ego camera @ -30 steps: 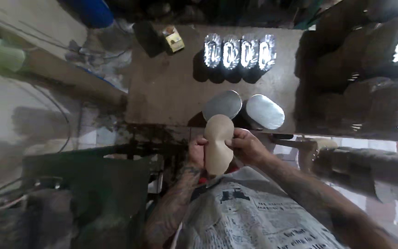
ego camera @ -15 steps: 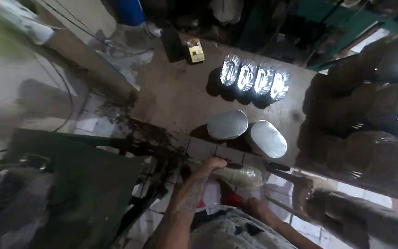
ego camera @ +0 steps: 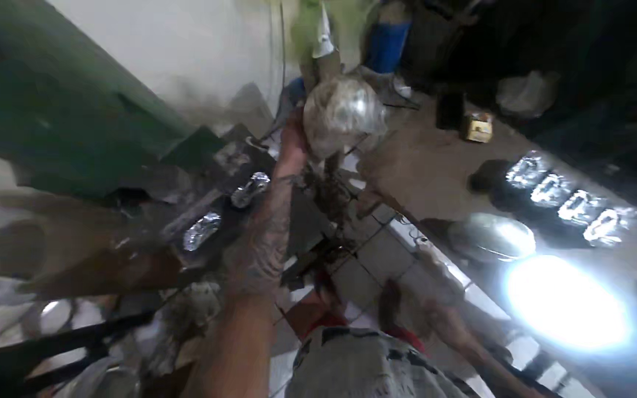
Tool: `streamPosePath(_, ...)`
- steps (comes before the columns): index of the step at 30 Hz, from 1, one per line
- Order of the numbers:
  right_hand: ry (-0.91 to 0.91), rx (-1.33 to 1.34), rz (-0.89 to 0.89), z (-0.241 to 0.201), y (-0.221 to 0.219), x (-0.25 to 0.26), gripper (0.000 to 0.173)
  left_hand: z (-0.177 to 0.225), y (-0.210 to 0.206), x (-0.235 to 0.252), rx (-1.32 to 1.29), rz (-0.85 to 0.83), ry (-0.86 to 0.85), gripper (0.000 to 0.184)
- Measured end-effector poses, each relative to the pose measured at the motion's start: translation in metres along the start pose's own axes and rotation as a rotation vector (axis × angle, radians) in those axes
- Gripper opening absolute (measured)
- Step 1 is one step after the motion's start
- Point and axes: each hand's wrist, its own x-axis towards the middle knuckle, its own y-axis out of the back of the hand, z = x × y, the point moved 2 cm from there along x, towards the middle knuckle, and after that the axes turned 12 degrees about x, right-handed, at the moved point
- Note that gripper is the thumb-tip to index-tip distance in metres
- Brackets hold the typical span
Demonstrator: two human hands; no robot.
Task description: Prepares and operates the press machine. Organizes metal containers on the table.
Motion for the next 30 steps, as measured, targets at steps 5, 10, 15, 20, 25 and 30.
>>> streamPosePath(5,0.308,0.011,0.102,-0.099,-0.039,0.082,0.027,-0.041,0.103,-0.075,0.975,-0.280,0.160,0.059)
streamPosePath(10,0.718,-0.212,0.078,-0.224,-0.101,0.137,0.023,-0.124,0.200,-0.101,0.881,-0.614,0.054,0.054)
streamPosePath(15,1.403,-0.830,-0.261,-0.312,-0.182,0.194,0.024,-0.160,0.266,-0.132,1.172,-0.706,0.096,0.039)
streamPosePath(20,1.185,-1.102,-0.505,-0.352,-0.281,0.225,0.034,-0.082,0.243,-0.215,0.760,-0.749,-0.059,0.026)
streamPosePath(25,1.084,-1.101,-0.588,-0.365,-0.387,0.175,0.024,-0.058,0.203,-0.269,0.365,-0.814,-0.244,0.036)
streamPosePath(30,0.755,-1.188,-1.104,-0.429,-0.240,0.106,0.022,-0.046,0.193,-0.296,0.457,-0.848,-0.009,0.026)
